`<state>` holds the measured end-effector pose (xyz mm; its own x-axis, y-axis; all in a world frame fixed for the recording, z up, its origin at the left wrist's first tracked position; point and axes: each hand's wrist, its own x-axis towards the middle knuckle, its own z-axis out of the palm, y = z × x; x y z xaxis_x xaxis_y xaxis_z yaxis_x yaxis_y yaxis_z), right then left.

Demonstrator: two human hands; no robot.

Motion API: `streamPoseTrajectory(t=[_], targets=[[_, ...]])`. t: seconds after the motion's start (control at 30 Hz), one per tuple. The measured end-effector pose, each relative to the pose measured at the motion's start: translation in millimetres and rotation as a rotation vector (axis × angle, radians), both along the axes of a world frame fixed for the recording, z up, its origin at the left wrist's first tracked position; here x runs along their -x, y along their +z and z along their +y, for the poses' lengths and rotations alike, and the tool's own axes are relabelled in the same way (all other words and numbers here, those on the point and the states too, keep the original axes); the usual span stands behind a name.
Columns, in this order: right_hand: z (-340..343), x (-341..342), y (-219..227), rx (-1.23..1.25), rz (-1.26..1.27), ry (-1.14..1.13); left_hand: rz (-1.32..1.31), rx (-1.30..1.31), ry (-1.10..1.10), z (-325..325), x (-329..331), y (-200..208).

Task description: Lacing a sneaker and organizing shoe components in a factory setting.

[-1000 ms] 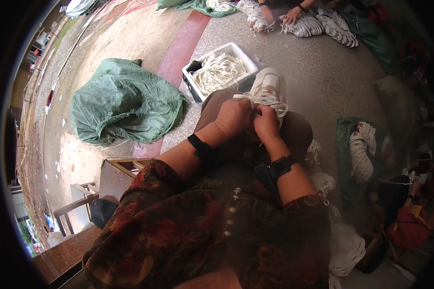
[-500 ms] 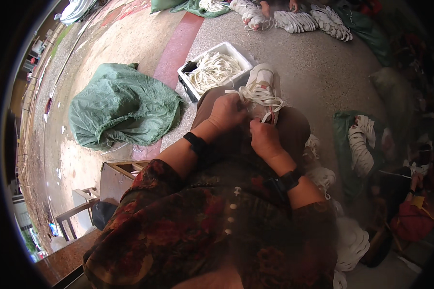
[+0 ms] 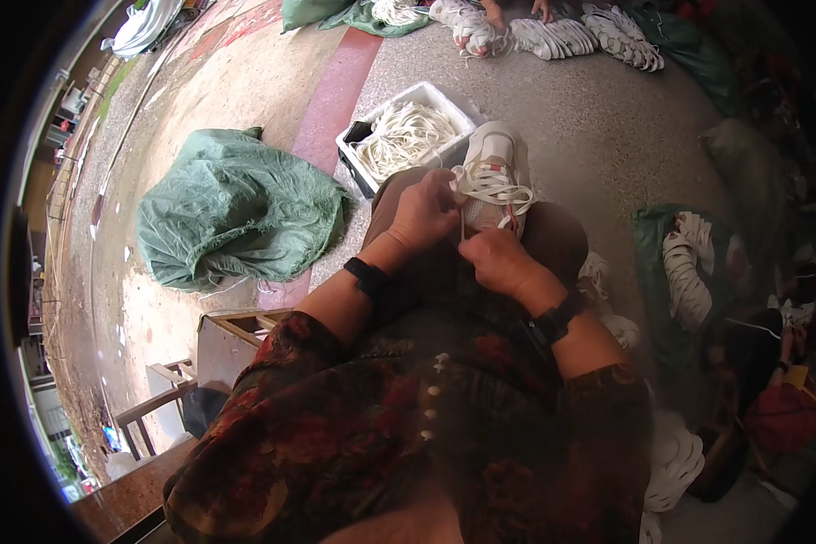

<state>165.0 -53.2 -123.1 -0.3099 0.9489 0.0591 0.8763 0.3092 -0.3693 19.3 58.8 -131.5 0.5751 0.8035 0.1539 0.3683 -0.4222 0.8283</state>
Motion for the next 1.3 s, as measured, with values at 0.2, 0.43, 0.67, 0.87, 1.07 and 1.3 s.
streamPoseTrajectory(t=[0.2, 0.43, 0.67, 0.87, 1.07, 1.3], targets=[[-33, 4, -4, -0.045, 0.087, -0.007, -0.008, 0.013, 0.012, -1, -3, 1], [-20, 10, -18, -0.405, -0.241, -0.122, -0.019, 0.131, 0.018, -3, -3, 5], [-22, 17, -28, -0.401, -0.111, -0.162, -0.130, 0.293, 0.032, -1, -3, -10], [-27, 18, -22, -0.345, -0.076, -0.243, -0.417, 0.551, -0.019, 3, 0, -22], [-28, 20, -18, -0.315, -0.035, -0.242, -0.579, 0.983, 0.209, 5, 6, -52], [-28, 18, -20, -0.326, 0.021, -0.258, -0.505, 1.038, 0.133, 9, 1, -66]])
